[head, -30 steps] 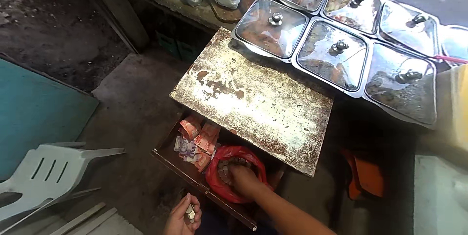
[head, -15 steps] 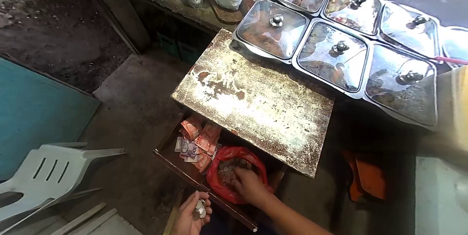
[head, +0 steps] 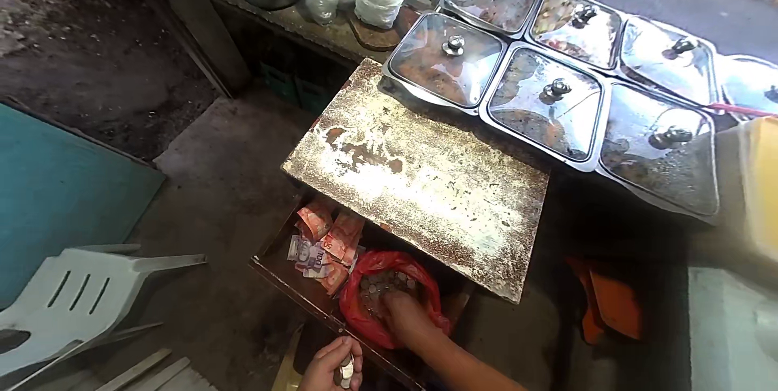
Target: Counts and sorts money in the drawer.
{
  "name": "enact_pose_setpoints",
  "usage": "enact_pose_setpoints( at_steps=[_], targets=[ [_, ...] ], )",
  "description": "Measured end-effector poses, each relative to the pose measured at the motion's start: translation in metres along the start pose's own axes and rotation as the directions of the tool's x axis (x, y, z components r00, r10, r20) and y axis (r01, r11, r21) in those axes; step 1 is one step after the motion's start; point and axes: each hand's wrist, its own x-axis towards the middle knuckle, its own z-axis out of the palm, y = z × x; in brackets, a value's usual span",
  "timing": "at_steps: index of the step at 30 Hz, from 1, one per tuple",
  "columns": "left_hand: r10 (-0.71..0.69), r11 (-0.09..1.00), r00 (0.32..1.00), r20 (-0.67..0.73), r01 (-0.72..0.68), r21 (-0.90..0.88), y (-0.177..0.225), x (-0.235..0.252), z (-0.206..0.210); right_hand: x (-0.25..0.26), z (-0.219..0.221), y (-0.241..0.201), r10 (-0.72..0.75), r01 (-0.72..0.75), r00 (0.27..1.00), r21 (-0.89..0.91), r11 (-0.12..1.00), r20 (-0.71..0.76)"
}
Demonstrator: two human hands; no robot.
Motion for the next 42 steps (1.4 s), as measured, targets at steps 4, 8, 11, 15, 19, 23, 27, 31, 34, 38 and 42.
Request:
enact_pose_setpoints(
  at_steps=[4,8,11,15,19,23,27,31,34,38,42],
  targets=[
    [0.044,0.999,0.998,-0.037,-0.045,-0.024,0.009,-0.008,-0.007,0.009,0.01,-0.017,0.079,-0.082,0.996,-0.099,0.992,-0.027],
    [0.082,0.995,0.994,-0.071,-0.086,-0.047,0.014,-0.012,-0.013,0.013,0.009,-0.016,0.116,-0.118,0.993,-0.065,0.991,-0.024],
    [0.084,0.995,0.993,-0.085,-0.088,-0.048,0.014,-0.012,-0.014,0.011,0.005,-0.014,0.084,-0.081,0.996,-0.08,0.993,0.029],
    [0.072,0.997,0.991,-0.113,-0.076,-0.028,0.012,-0.01,-0.006,0.002,-0.005,-0.006,0.09,-0.089,0.995,-0.018,0.996,0.039],
    [0.066,0.994,0.992,-0.104,-0.074,-0.081,0.013,-0.007,0.005,-0.02,-0.022,0.009,0.05,-0.051,0.999,0.377,0.925,0.013],
    [0.066,0.987,0.995,-0.077,-0.077,-0.14,0.012,0.0,0.02,-0.046,-0.036,0.015,0.002,-0.051,0.998,0.785,0.618,0.063],
    [0.066,0.98,0.998,-0.021,-0.068,-0.186,0.012,0.007,0.032,-0.065,-0.048,0.009,-0.086,0.008,0.995,0.859,0.511,0.043],
    [0.087,0.966,0.993,0.084,-0.063,-0.252,0.01,0.014,0.036,-0.078,-0.054,-0.016,-0.245,0.237,0.966,0.637,0.733,-0.078],
    [0.079,0.956,0.991,0.105,-0.045,-0.288,0.008,0.017,0.041,-0.081,-0.056,-0.034,-0.3,0.306,0.95,0.436,0.846,-0.085],
    [0.066,0.972,0.997,0.027,-0.058,-0.227,0.004,0.018,0.035,-0.077,-0.056,-0.019,-0.156,0.219,0.973,0.48,0.85,-0.168],
    [0.126,0.975,0.98,0.153,-0.093,-0.204,0.0,0.011,0.004,-0.067,-0.062,0.011,-0.024,0.041,0.998,0.295,0.955,-0.059]
  ],
)
